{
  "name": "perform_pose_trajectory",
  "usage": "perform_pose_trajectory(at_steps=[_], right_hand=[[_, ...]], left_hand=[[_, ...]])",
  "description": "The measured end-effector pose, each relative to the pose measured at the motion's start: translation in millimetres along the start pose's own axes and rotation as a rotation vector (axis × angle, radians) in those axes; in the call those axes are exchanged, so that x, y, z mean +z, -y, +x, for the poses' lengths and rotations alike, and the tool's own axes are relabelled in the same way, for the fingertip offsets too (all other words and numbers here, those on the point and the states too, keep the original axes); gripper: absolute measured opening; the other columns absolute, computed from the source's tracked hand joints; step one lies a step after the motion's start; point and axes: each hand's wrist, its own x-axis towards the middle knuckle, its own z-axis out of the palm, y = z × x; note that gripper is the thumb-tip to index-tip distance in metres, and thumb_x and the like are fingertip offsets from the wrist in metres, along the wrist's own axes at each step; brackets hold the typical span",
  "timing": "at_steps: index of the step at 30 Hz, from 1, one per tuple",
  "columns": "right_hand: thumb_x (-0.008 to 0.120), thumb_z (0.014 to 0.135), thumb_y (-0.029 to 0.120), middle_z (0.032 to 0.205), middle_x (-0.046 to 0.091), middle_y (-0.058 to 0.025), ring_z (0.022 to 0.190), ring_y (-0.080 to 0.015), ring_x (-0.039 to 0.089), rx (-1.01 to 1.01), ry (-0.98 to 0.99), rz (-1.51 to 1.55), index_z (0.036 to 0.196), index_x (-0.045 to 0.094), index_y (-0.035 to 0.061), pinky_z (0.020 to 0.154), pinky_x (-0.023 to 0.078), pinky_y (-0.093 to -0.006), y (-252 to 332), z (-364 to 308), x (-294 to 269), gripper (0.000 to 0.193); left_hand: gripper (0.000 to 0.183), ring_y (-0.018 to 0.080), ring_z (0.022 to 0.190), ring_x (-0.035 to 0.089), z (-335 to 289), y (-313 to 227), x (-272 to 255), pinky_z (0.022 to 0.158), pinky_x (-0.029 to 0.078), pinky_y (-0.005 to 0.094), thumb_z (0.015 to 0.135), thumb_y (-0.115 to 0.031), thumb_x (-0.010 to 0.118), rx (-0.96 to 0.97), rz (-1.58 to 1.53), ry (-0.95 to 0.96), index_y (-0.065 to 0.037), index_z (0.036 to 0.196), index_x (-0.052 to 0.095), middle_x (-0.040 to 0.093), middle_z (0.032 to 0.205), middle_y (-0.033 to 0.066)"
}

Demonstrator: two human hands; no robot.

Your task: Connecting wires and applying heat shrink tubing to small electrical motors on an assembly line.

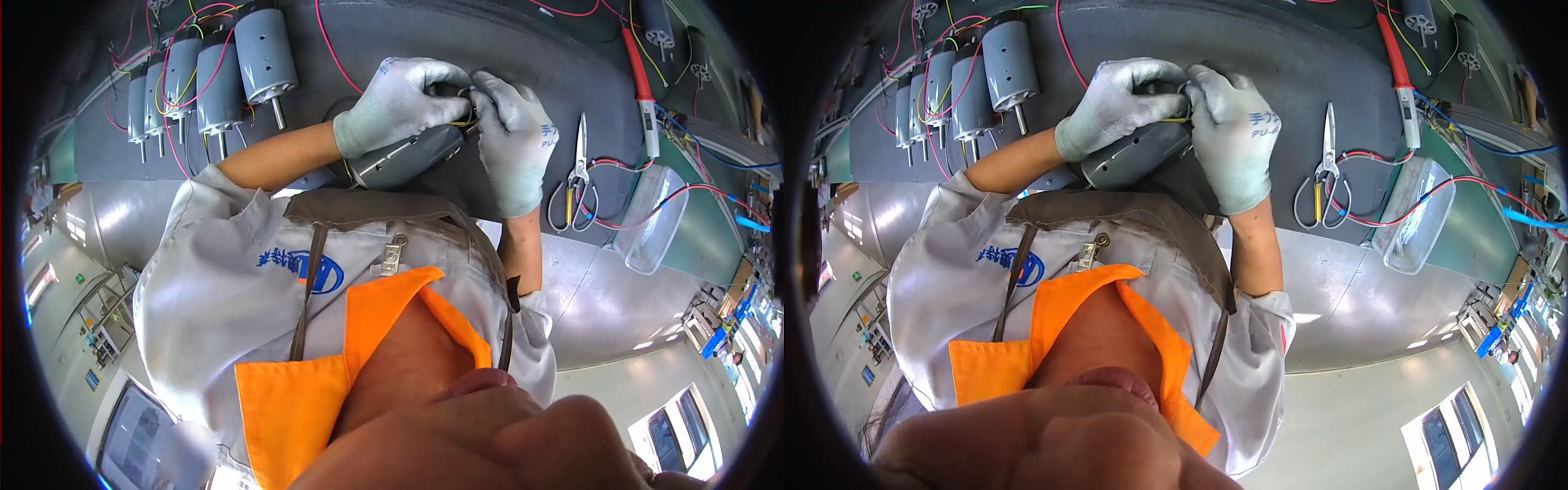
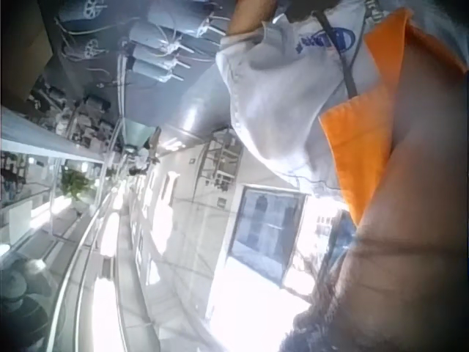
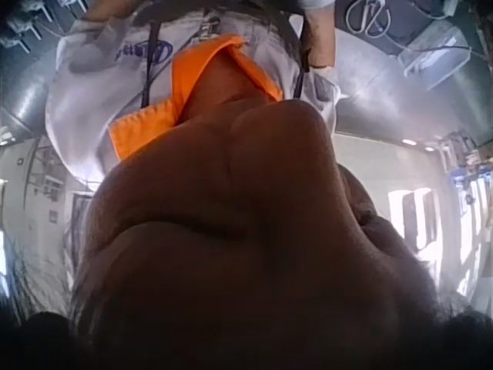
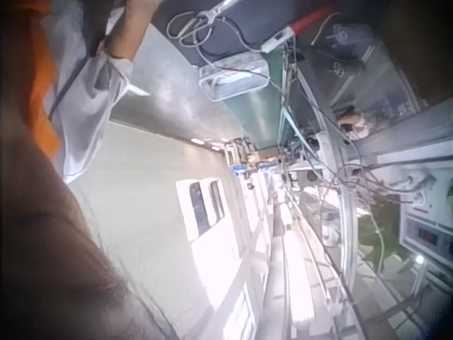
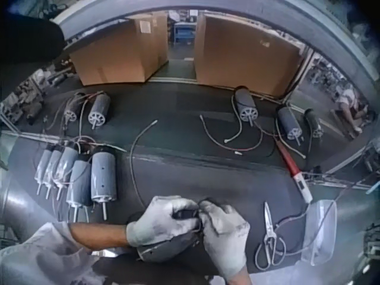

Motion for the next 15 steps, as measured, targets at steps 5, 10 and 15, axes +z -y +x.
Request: perform_pose_trajectory(at_steps=[5,10,15], right_hand=[[0.07,0.082,0.003,0.079,0.067,-0.0157,0.068,-0.0286,0.064,0.236,0.011,0.077,0.086,0.069,-0.0007,0.065,0.052,-0.0357,-28,-12,-9,0.005],[0.069,0.08,0.001,0.071,0.064,-0.01,0.064,-0.016,0.061,0.253,-0.134,-0.1,0.079,0.069,-0.0026,0.061,0.049,-0.0292,-64,-1,-12,0.004],[0.072,0.082,0.004,0.069,0.064,-0.0092,0.059,-0.0179,0.059,0.242,-0.123,-0.061,0.078,0.069,-0.0019,0.059,0.048,-0.0287,-74,9,-1,0.008]], left_hand=[[0.028,0.0036,0.079,0.06,-12,3,7,0.071,0.051,0.0212,0.093,-0.004,0.067,-0.089,-0.212,-0.107,-0.002,0.121,0.066,0.069,0.091,0.0008],[0.021,0.0062,0.078,0.061,-16,6,11,0.067,0.05,0.0229,0.091,-0.005,0.068,-0.085,-0.148,-0.167,-0.003,0.112,0.068,0.068,0.091,0.0015],[0.017,0.0268,0.075,0.066,-15,11,15,0.066,0.052,0.034,0.087,-0.008,0.071,0.291,0.344,-0.189,-0.002,0.102,0.066,0.068,0.087,0.011]])
